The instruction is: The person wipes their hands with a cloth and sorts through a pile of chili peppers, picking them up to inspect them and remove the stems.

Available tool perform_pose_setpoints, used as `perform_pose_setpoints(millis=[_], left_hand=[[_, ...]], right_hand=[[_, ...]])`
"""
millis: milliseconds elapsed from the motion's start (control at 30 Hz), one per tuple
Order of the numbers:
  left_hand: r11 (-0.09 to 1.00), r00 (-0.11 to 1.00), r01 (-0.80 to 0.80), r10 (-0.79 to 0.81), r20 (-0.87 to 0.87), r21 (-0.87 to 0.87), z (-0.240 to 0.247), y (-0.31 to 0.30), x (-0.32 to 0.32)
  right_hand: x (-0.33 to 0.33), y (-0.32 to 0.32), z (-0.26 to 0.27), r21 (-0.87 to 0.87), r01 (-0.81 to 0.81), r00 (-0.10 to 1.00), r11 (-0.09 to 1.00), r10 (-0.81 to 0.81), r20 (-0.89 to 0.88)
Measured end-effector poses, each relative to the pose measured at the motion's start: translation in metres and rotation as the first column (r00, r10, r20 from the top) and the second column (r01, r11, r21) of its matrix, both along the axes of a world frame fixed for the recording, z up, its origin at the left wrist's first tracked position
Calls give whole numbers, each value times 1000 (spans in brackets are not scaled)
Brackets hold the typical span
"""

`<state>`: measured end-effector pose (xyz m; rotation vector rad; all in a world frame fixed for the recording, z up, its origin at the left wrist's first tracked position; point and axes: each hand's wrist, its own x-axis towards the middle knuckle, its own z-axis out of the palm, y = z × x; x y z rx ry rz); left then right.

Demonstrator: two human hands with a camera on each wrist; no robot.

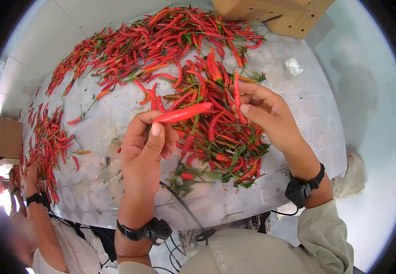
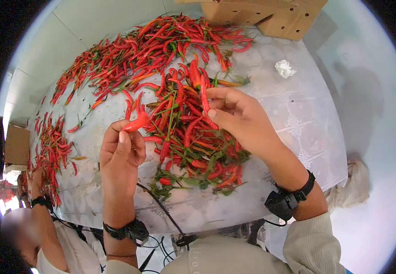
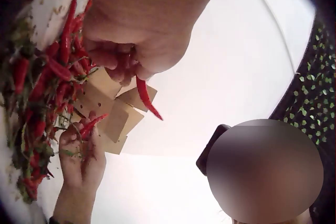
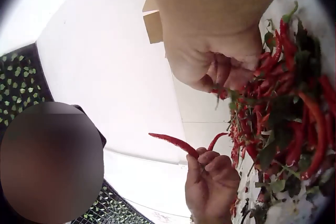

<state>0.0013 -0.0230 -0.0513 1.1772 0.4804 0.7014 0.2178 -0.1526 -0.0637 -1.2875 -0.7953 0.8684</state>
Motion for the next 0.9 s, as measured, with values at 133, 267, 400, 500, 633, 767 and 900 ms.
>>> perform_pose_setpoints(millis=[133,267,400,500,633,767,900], left_hand=[[1000,997,16,-15,-73,18,5,-8,2],[999,992,-2,6,-126,35,8,-13,8],[998,986,68,-68,-151,-5,8,-14,7],[991,982,123,-112,-151,60,5,-17,8],[960,959,237,-206,-196,149,6,-24,9],[966,954,242,-220,-205,89,7,-20,7],[999,986,40,-36,-161,23,10,-10,2]], right_hand=[[0,-5,15,13,-140,967,990,139,-215],[-11,-8,19,6,-189,948,982,183,-262],[-20,-8,23,-39,-237,924,971,213,-317],[-32,-7,14,60,-211,940,976,219,-262],[-40,-7,13,8,-182,977,983,180,112],[-42,-7,10,17,-111,927,994,98,362],[-44,-7,10,-17,8,980,1000,-5,199]])
